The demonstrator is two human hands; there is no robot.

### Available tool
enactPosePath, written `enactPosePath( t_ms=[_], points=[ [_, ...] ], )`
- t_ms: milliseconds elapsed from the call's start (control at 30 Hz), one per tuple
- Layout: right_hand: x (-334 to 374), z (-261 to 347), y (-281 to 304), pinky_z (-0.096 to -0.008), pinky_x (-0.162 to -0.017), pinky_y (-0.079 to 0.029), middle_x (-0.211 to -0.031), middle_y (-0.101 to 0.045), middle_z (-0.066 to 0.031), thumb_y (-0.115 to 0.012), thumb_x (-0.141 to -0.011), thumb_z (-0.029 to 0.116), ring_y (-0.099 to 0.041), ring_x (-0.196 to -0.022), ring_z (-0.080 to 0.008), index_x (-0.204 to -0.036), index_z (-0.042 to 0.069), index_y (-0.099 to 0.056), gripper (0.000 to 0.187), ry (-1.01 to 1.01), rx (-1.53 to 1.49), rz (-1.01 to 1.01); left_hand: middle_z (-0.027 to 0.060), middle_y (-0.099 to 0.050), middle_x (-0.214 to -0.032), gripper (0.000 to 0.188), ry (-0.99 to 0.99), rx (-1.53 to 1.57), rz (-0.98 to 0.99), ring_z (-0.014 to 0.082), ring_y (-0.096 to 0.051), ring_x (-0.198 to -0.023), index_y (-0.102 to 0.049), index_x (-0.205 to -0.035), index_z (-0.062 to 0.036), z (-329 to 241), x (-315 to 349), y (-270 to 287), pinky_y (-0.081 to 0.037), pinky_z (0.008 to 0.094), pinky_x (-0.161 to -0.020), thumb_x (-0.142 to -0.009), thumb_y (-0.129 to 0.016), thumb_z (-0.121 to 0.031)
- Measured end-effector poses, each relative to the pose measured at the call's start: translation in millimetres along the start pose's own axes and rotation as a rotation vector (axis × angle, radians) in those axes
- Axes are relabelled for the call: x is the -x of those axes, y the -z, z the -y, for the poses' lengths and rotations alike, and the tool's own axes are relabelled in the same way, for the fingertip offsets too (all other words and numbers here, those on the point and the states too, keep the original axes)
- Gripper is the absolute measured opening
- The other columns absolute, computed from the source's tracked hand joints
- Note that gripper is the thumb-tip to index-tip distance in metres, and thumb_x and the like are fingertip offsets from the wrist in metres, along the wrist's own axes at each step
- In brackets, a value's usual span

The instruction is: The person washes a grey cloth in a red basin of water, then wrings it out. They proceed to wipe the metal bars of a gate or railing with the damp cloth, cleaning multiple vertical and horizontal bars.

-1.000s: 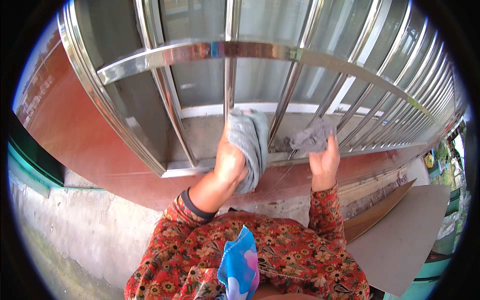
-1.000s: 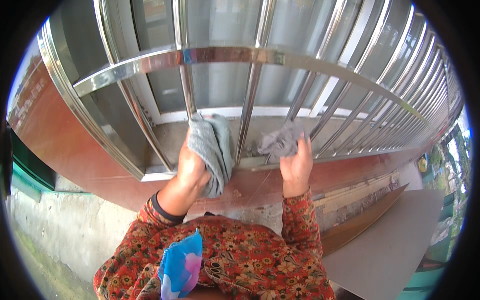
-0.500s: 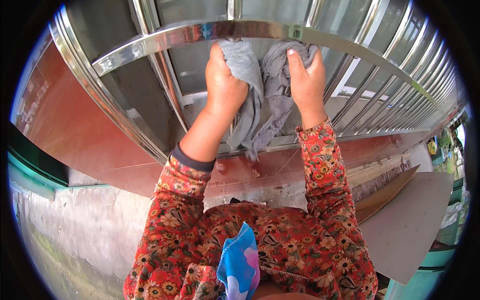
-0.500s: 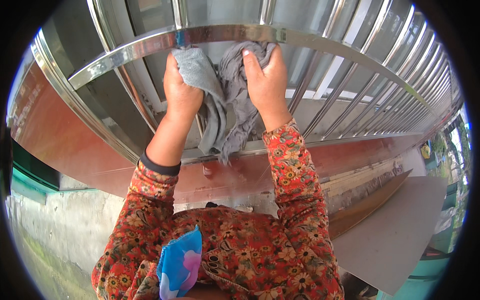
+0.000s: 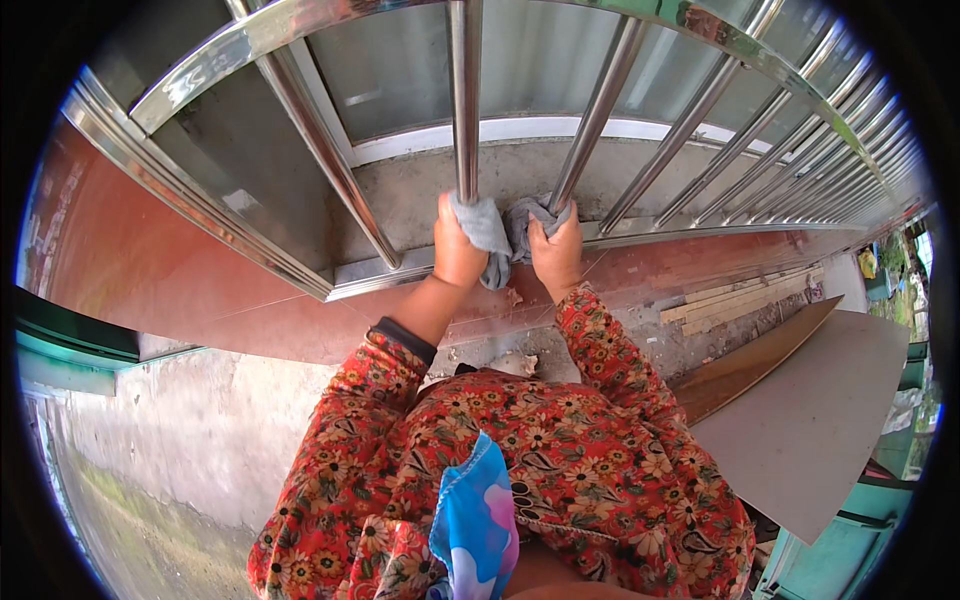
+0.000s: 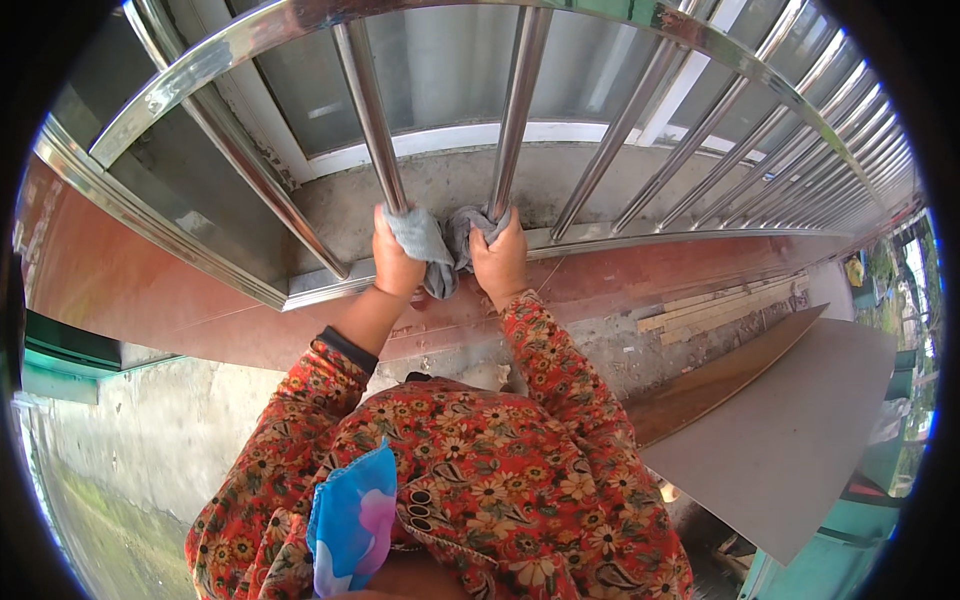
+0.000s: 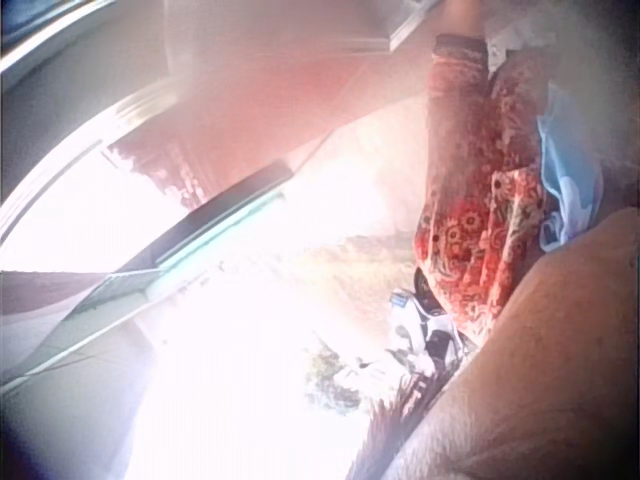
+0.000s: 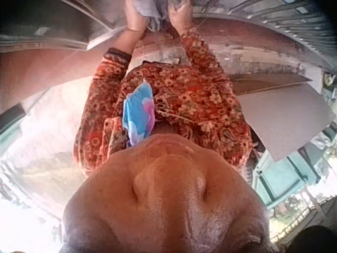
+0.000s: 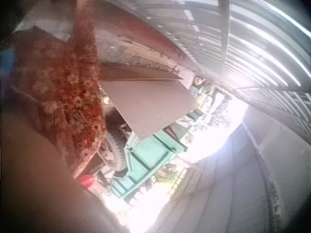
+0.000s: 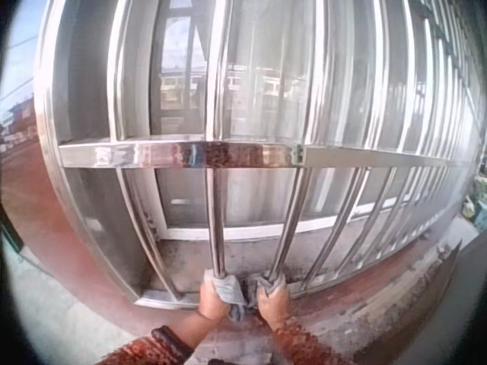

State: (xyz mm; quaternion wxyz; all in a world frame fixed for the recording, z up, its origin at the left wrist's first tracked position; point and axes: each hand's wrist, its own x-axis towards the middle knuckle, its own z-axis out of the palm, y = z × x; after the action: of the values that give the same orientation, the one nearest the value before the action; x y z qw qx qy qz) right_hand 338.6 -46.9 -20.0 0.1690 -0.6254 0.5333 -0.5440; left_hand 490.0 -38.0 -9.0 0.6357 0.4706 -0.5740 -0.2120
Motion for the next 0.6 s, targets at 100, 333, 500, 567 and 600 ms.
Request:
enactPosePath(
  t_ms=[100, 333, 500, 567, 600],
  points=[
    [0, -4, -4, -0.0432, -0.07, -0.048, -0.087, -0.061, -0.0217, -0.07, -0.081, 0.013, -0.061, -0.081, -0.0411, -0.102, -0.002, -0.051, 0.032, -0.013, -0.074, -0.039, 0.0122, -0.062, -0.082, 0.037, -0.035, -0.018, 0.061, 0.0259, -0.064, -0.071, -0.042, -0.113, -0.0017, 11, 16, 3, -0.051, 0.037, -0.066, -0.086, -0.065, -0.011],
    [-23, 8, 22, -0.0474, -0.079, -0.045, -0.095, -0.06, -0.0177, -0.072, -0.078, 0.016, -0.058, -0.089, -0.0385, -0.107, -0.001, -0.052, 0.039, 0.169, -0.03, 0.084, 0.0161, -0.062, -0.089, 0.046, -0.04, -0.142, 0.114, 0.0329, -0.063, -0.079, -0.041, -0.119, -0.0003, 9, 9, 13, -0.051, 0.0398, -0.073, -0.085, -0.068, -0.015],
    [-2, -5, 48, -0.0508, -0.101, -0.035, -0.117, -0.057, -0.0172, -0.073, -0.074, 0.023, -0.052, -0.111, -0.0367, -0.116, 0.002, -0.051, 0.052, 0.248, 0.479, 0.299, 0.0218, -0.048, -0.126, 0.067, -0.146, -0.493, 0.219, 0.0394, -0.044, -0.123, -0.04, -0.129, 0.0006, 7, 19, 36, -0.034, 0.0498, -0.105, -0.074, -0.072, -0.018],
    [22, -6, 47, -0.05, -0.104, -0.033, -0.125, -0.055, -0.0142, -0.075, -0.07, 0.019, -0.049, -0.119, -0.0352, -0.116, 0.002, -0.052, 0.054, 0.282, 0.511, 0.213, 0.022, -0.049, -0.125, 0.068, -0.093, -0.612, 0.31, 0.0399, -0.045, -0.122, -0.041, -0.128, 0.0021, 8, 28, 40, -0.032, 0.0514, -0.107, -0.073, -0.072, -0.02],
    [32, -6, 47, -0.0496, -0.104, -0.034, -0.126, -0.054, -0.0134, -0.075, -0.069, 0.017, -0.049, -0.119, -0.0344, -0.116, 0.003, -0.052, 0.054, 0.316, 0.538, 0.192, 0.022, -0.049, -0.125, 0.068, -0.043, -0.686, 0.373, 0.0402, -0.045, -0.121, -0.041, -0.128, 0.0029, 8, 32, 41, -0.031, 0.0522, -0.108, -0.072, -0.072, -0.02]
  ],
)
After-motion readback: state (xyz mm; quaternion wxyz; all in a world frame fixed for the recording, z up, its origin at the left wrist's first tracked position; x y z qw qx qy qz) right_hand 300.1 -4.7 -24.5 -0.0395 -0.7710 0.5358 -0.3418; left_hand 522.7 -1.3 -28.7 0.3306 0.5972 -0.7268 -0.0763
